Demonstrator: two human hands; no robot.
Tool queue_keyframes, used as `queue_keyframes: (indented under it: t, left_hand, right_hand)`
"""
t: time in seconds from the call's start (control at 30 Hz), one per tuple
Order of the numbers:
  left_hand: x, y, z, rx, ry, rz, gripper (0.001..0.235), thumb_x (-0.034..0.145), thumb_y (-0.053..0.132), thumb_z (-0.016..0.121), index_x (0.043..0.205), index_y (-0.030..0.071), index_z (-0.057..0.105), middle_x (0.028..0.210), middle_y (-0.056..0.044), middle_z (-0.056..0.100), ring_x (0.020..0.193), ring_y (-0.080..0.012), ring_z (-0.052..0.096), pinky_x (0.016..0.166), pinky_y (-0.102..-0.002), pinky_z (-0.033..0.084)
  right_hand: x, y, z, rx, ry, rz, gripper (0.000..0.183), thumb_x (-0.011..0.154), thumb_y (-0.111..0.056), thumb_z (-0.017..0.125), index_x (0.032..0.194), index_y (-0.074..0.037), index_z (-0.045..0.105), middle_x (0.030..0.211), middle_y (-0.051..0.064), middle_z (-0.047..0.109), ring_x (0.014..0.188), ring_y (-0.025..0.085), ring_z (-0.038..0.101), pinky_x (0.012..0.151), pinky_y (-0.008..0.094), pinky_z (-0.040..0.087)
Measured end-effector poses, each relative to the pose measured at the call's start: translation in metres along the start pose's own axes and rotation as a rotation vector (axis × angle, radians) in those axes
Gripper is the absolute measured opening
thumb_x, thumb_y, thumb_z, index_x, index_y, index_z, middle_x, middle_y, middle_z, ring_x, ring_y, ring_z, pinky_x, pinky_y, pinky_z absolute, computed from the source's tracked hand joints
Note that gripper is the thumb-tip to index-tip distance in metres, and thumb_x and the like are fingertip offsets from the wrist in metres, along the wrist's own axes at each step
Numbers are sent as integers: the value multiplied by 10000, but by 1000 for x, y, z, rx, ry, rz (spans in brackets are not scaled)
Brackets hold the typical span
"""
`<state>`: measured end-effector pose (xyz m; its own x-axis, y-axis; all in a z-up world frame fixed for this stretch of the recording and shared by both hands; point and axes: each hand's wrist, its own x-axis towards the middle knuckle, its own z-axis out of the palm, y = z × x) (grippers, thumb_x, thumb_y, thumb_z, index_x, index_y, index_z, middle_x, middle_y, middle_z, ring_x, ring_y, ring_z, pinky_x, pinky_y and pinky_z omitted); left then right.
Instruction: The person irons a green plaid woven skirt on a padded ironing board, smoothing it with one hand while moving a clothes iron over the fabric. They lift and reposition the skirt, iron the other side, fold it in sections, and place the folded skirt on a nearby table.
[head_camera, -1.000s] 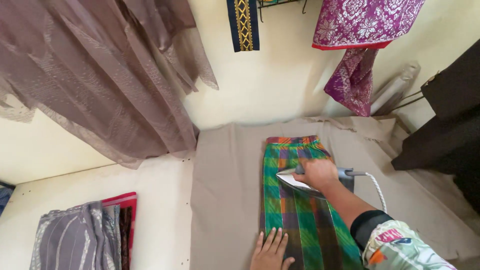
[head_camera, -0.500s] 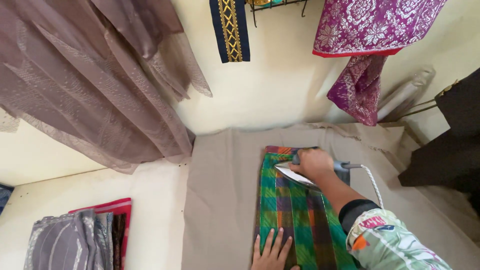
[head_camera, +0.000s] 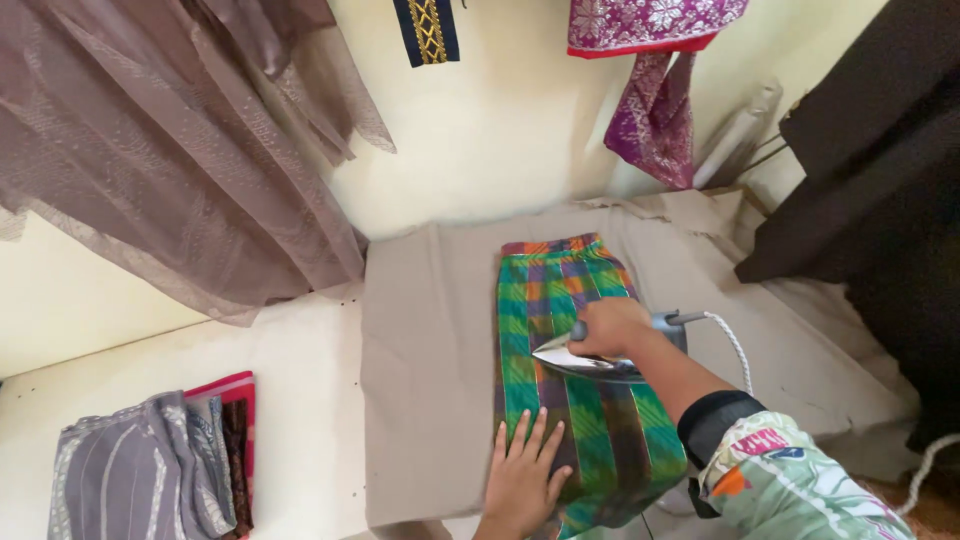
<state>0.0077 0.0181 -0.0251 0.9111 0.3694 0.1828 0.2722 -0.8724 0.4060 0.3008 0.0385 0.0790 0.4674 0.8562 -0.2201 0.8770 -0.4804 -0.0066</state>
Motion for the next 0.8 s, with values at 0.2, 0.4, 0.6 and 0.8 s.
queue_keyframes:
  t: [0.2, 0.4, 0.6, 0.8]
  left_hand:
    - [-44, -8, 7, -96, -53, 47, 616, 1007, 355, 552, 1541, 76, 426, 1630, -121, 358, 1519, -326, 225, 1182, -557, 103]
    - [-60, -17, 21, -247, 183, 57, 384, 958, 223, 630, 1310, 73, 594, 1285, -141, 581, 1196, -329, 579, 983, -429, 484]
    - [-49, -23, 38, -181, 289, 82, 168, 872, 176, 703, 1028, 124, 669, 1162, -63, 601, 1147, -268, 607, 898, -385, 518]
    - [-17, -37, 64, -49, 82, 55, 596, 976, 342, 625, 1461, 15, 512, 1573, -140, 448, 1465, -301, 370, 1159, -469, 262]
  right_hand:
    - [-71, -19, 21, -63, 17, -89, 407, 685, -632, 702, 833, -267, 804, 850, 48, 761, 843, 341, 701, 779, 466, 559]
    - [-140, -40, 39, -21, 24, -72, 426, 649, -646, 731, 781, -245, 782, 777, 92, 734, 745, 376, 684, 735, 482, 559]
    - [-155, -36, 85, -49, 294, -39, 516, 696, -675, 716, 731, -161, 741, 650, 98, 705, 573, 346, 664, 584, 445, 544]
    - [-110, -27, 76, -86, 203, 66, 618, 820, -729, 613, 910, -127, 719, 757, 95, 748, 637, 330, 705, 596, 441, 553]
